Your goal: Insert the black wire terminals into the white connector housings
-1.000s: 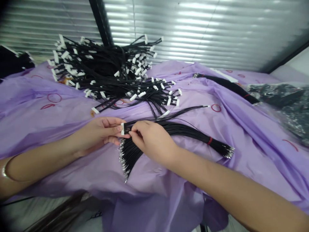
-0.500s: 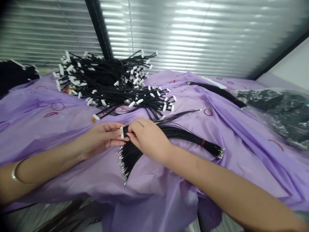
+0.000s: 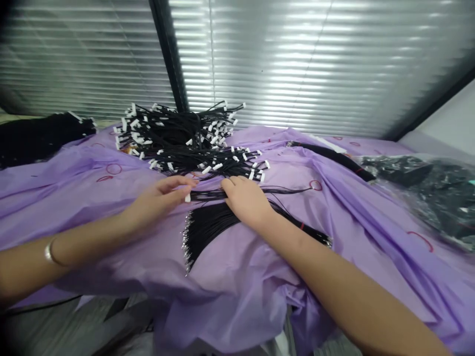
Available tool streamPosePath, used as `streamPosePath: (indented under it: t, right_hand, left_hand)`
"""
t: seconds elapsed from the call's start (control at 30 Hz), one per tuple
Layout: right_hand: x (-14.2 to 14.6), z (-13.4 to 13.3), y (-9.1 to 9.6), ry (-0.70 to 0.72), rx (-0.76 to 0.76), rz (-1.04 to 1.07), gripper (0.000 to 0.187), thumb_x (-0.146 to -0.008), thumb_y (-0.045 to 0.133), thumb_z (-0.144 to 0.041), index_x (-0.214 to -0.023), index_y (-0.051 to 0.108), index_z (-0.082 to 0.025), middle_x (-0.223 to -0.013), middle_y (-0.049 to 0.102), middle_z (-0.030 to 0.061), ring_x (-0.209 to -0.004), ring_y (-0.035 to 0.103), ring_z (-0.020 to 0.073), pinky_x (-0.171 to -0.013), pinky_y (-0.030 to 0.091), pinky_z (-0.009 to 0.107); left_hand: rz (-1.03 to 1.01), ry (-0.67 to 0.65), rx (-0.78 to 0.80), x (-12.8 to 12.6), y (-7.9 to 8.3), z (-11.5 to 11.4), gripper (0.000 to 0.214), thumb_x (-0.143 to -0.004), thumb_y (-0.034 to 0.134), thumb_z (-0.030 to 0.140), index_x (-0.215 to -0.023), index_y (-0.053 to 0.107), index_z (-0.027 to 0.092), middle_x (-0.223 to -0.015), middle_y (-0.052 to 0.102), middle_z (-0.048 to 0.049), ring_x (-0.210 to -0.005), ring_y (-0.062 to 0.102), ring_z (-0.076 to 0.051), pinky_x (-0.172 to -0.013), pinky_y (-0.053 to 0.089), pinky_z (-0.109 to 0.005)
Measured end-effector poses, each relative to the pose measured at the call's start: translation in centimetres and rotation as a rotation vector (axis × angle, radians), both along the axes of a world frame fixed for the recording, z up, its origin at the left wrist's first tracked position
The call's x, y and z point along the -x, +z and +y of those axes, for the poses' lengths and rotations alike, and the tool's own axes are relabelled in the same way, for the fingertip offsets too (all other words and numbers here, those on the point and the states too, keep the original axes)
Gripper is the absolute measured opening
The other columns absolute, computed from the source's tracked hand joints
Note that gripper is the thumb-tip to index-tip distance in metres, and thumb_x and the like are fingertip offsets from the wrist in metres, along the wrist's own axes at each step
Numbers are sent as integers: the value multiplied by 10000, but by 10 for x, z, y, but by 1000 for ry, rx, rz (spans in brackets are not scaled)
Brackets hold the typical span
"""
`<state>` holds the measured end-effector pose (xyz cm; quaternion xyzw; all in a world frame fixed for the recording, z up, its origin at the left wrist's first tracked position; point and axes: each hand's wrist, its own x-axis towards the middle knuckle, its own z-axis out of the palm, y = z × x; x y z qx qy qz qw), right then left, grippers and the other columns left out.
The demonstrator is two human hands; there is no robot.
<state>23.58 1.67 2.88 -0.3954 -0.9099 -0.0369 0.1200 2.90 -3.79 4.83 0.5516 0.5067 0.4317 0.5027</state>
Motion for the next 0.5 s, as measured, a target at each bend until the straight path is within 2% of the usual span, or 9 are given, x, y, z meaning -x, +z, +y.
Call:
streamPosePath:
  t: [0.1, 0.17, 0.23, 0.3, 0.37, 0.43, 0.5]
  right_hand:
    - [0, 2, -5, 31, -11, 41, 220, -798, 464, -35, -958, 599, -105, -882, 583, 97, -884, 532, 237, -772, 419, 336]
    - [-1, 3, -5, 59, -13, 58, 170, -823, 499, -83, -956, 602, -105, -893, 575, 100, -885, 524, 230, -791, 428, 341]
    - [-1, -1, -3, 89, -55, 99, 226, -842, 556, -180, -1049, 584, -94, -996, 556, 133, -956, 499, 245, -847, 420, 370]
    - [2, -8, 0, 165, -162, 176, 327, -854, 571, -245, -1142, 549, -92, -1097, 521, 161, -1028, 464, 265, -898, 402, 410]
    - [7, -18, 1, 302, -245, 221, 249, -883, 519, -206, -1103, 572, -102, -1094, 534, 149, -1021, 467, 252, -903, 411, 410]
    - [13, -27, -2, 409, -225, 197, 197, -903, 447, -130, -1018, 605, -103, -1051, 566, 129, -1004, 485, 229, -912, 429, 389]
    - [19, -32, -9, 409, -126, 156, 230, -903, 416, -86, -1033, 606, -84, -1102, 561, 142, -1079, 470, 232, -968, 413, 392]
  left_hand:
    - [-322, -7, 476, -1, -1, 11, 70, -777, 656, 153, -844, 671, 140, -898, 674, -48, -793, 645, -115, -813, 518, -230]
    - [-375, -37, 593, 0, 0, 17, 43, -765, 650, 81, -780, 680, 108, -812, 682, -51, -732, 654, -97, -761, 527, -177]
    - [-410, -24, 561, 1, 3, 23, 81, -777, 628, 54, -766, 679, 115, -779, 681, -30, -718, 654, -78, -738, 523, -140]
    - [-445, -18, 506, 3, 5, 29, 104, -812, 593, 68, -796, 675, 129, -795, 683, -22, -730, 650, -64, -730, 515, -119]
    - [-436, -29, 485, 7, 5, 37, 92, -826, 583, 86, -830, 664, 128, -798, 683, -33, -719, 643, -59, -705, 512, -115]
    - [-332, -61, 453, 10, 4, 43, 74, -809, 608, 93, -867, 642, 125, -771, 675, -39, -662, 627, -55, -677, 516, -135]
    - [-203, -102, 388, 14, 2, 47, 128, -785, 634, 103, -908, 608, 128, -723, 651, -28, -643, 627, -74, -672, 530, -185]
